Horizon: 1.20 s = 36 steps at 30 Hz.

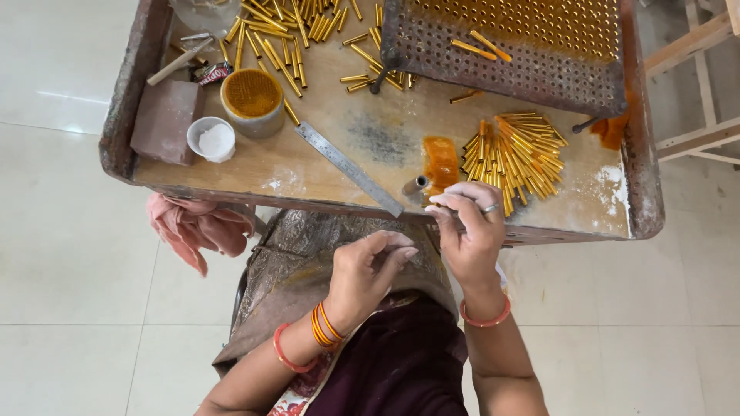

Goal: The person repeatedly picks up small gold-colored metal tubes, inserts a small white piece into one end, and places the assembled tube into a perforated metal tray. The person works at a cluttered table with many loose tubes, a ruler, and small containers.

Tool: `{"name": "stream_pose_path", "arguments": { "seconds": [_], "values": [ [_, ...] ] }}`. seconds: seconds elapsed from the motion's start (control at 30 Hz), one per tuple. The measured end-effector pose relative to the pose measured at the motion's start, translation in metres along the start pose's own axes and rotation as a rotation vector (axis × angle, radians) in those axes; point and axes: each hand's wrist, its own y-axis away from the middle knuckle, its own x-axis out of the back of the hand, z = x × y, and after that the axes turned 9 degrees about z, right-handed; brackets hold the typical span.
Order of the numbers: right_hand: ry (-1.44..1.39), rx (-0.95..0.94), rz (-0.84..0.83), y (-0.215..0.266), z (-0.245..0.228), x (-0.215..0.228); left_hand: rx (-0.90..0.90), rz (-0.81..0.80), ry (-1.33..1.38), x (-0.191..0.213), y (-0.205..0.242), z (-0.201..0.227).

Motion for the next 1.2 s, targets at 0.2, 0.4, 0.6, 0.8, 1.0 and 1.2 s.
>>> {"name": "stream_pose_path", "arguments": {
  "seconds": [0.2, 0.4, 0.6, 0.8, 1.0, 1.2],
  "values": [
    [-0.340, -0.258, 0.047, 0.026, 0.020, 0.004, 0.042, 0.005, 0.039, 0.000, -0.010, 0.014],
    [-0.728, -0.567, 0.053, 0.038, 0.016, 0.016, 0.147, -0.097, -0.001, -0.010, -0.023, 0.019],
    [-0.396, -0.421, 0.140, 0.007, -0.006, 0.013, -0.249, -0.416, -0.072, -0.019, 0.003, -0.015],
    [-0.410, -0.508, 0.162, 0.015, 0.001, 0.015, 0.132, -0.010, -0.068, -0.003, -0.022, 0.027],
    [-0.661, -0.541, 0.112, 0.021, -0.004, 0.012, -0.216, 0.050, -0.139, 0.004, -0.032, 0.035],
    [-0.548, -0.567, 0.111, 0.019, -0.002, 0.014, -0.231, -0.086, -0.166, 0.010, -0.029, 0.025]
  ]
}}
